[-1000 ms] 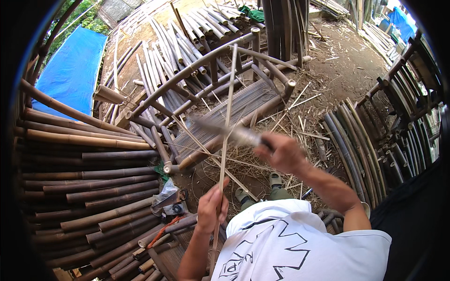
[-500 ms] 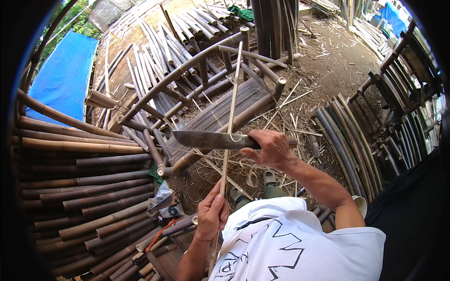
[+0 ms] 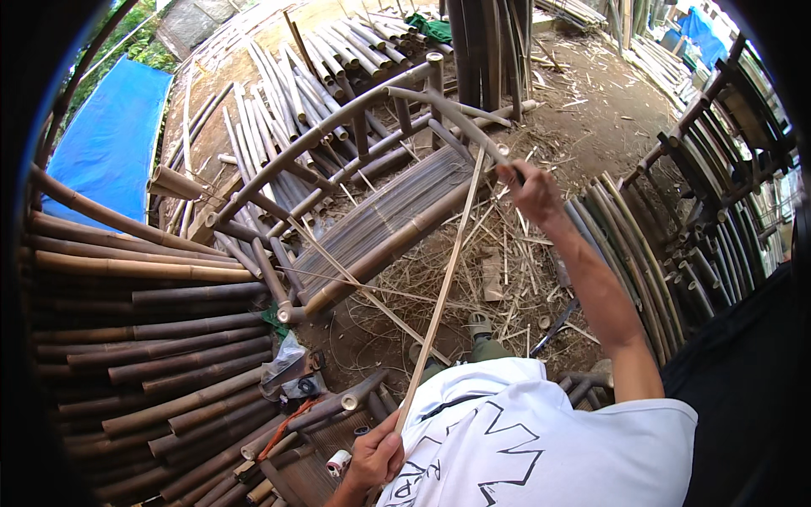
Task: The person constructs a piece of furniture from bamboo, using a large blade to shave and thin strips of bamboo before weaving them into a frame.
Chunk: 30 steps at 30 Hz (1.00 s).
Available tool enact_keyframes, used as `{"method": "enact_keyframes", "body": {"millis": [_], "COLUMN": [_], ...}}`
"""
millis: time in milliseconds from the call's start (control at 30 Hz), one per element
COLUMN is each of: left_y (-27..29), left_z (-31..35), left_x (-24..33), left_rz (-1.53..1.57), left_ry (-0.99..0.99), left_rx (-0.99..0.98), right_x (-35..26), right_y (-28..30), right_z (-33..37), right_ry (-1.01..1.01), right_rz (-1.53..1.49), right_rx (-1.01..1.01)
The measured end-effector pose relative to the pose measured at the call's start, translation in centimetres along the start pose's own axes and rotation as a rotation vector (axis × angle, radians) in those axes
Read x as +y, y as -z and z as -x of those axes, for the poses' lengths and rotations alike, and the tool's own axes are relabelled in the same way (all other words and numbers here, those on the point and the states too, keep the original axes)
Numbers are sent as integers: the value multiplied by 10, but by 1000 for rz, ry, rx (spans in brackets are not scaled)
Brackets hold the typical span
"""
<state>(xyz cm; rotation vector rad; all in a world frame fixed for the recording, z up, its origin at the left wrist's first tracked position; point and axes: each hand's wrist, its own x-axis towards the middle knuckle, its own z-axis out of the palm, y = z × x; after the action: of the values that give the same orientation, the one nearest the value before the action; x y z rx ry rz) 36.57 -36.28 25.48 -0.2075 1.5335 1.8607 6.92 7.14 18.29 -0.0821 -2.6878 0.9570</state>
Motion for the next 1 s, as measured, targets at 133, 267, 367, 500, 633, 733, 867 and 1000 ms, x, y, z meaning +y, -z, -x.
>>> {"method": "enact_keyframes", "body": {"millis": [133,267,367,500,633,733,867,1000], "left_y": [20,49,52,20,-36,-36,-35,12], "left_z": [14,-47,-115,-170,-192,-172,-111,-123], "left_x": [5,66,141,150,104,86,98,71], "left_rz": [-245,-654,-934,-587,79,-217,-1210,-650], "left_ry": [-168,-955,-954,-938,-716,-290,-805,-243], "left_rx": [117,371,731,605,382,208,283,128], "right_x": [26,-61,-138,-188,-184,-160,-118,-105], "right_y": [44,-4,-34,-63,-79,-69,-46,-29], "right_z": [-25,33,93,113,94,79,60,34], "right_ry": [-403,-336,-446,-543,-628,-667,-501,-272], "right_rz": [-274,-886,-1124,-1363,-1554,-1407,-1219,-987], "right_rx": [122,-185,-502,-436,-75,48,19,-58]}}
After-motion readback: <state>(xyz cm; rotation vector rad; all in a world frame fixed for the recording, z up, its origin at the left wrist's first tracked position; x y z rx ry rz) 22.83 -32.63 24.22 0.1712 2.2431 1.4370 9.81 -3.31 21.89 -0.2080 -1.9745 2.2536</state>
